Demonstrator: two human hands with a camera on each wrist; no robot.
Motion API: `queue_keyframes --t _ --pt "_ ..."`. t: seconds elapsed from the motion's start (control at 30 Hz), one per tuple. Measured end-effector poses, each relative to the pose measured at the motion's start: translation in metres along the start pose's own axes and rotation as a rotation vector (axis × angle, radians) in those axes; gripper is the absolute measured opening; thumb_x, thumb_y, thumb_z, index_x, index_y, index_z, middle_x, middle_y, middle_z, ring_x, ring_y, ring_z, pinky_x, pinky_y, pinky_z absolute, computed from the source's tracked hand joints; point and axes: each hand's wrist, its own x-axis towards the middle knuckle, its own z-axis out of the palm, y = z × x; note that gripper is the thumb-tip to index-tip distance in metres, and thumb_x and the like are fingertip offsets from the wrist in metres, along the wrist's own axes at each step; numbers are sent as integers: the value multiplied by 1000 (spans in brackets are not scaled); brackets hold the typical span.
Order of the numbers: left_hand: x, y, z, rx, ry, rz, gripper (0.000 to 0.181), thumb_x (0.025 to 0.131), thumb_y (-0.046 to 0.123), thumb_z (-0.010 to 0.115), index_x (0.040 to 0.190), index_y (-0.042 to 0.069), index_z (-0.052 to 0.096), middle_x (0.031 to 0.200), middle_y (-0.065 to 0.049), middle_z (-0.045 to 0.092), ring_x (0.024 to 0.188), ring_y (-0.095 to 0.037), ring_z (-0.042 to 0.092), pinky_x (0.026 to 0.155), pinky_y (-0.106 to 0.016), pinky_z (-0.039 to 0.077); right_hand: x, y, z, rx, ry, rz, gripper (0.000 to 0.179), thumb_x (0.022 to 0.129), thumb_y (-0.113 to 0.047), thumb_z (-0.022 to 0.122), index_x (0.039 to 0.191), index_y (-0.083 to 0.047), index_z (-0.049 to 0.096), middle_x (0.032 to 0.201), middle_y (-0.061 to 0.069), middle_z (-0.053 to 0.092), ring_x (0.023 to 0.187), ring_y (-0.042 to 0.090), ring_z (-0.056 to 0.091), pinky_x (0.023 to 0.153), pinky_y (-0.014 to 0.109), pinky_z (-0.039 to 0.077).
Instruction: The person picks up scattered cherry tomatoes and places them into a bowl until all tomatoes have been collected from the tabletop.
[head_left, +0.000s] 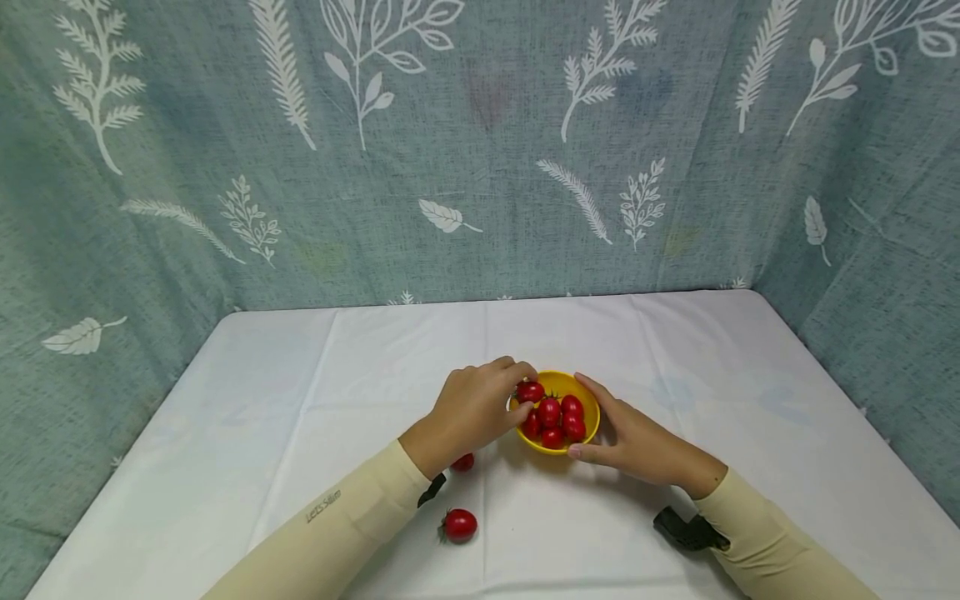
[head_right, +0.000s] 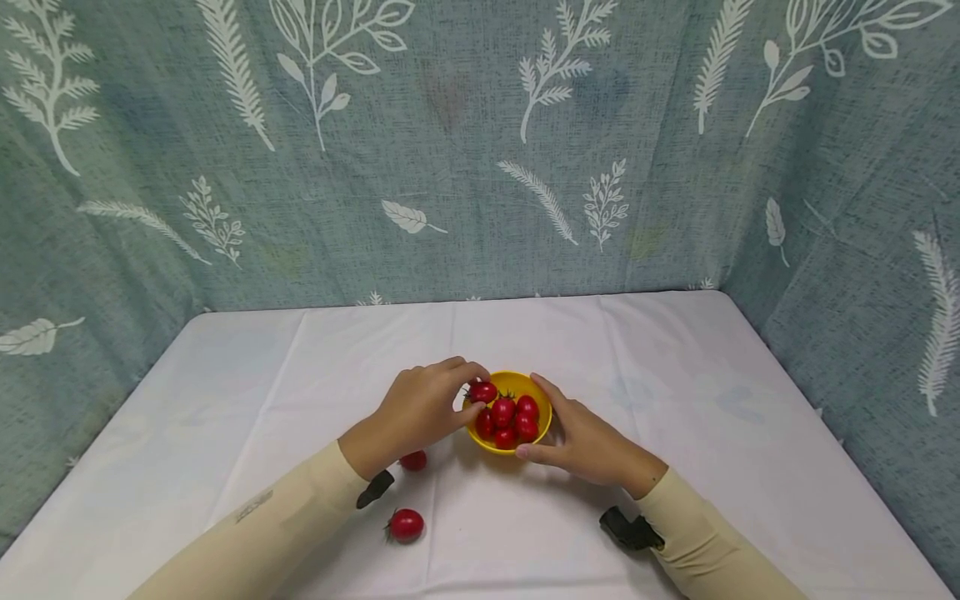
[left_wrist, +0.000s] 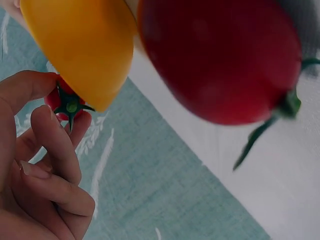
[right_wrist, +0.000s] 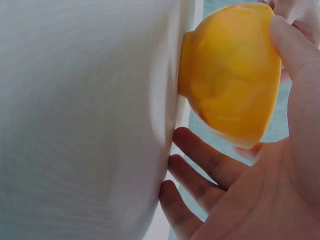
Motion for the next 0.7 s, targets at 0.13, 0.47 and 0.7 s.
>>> queue_keyframes --t 0.13,0.47,0.7 --pt "2 1 3 8 -7 13 34 86 31 79 117 19 70 99 3 71 67 -9 62 57 -24 51 0 0 0 6 -6 5 101 88 -51 72 161 -14 13 162 17 30 149 40 30 118 61 25" --pt "3 2 10 14 -61 1 34 86 32 78 118 20 70 99 4 71 72 -10 65 61 -26 53 0 0 0 -4 1 3 101 87 -51 72 161 -15 13 161 16 31 148 40 31 117 61 25" --pt "3 3 10 10 -89 -7 35 86 32 78 118 20 70 100 3 71 75 -11 67 64 -28 56 0 1 0 -6 2 1 101 87 -52 72 161 -15 13 161 16 31 149 39 31 118 61 25"
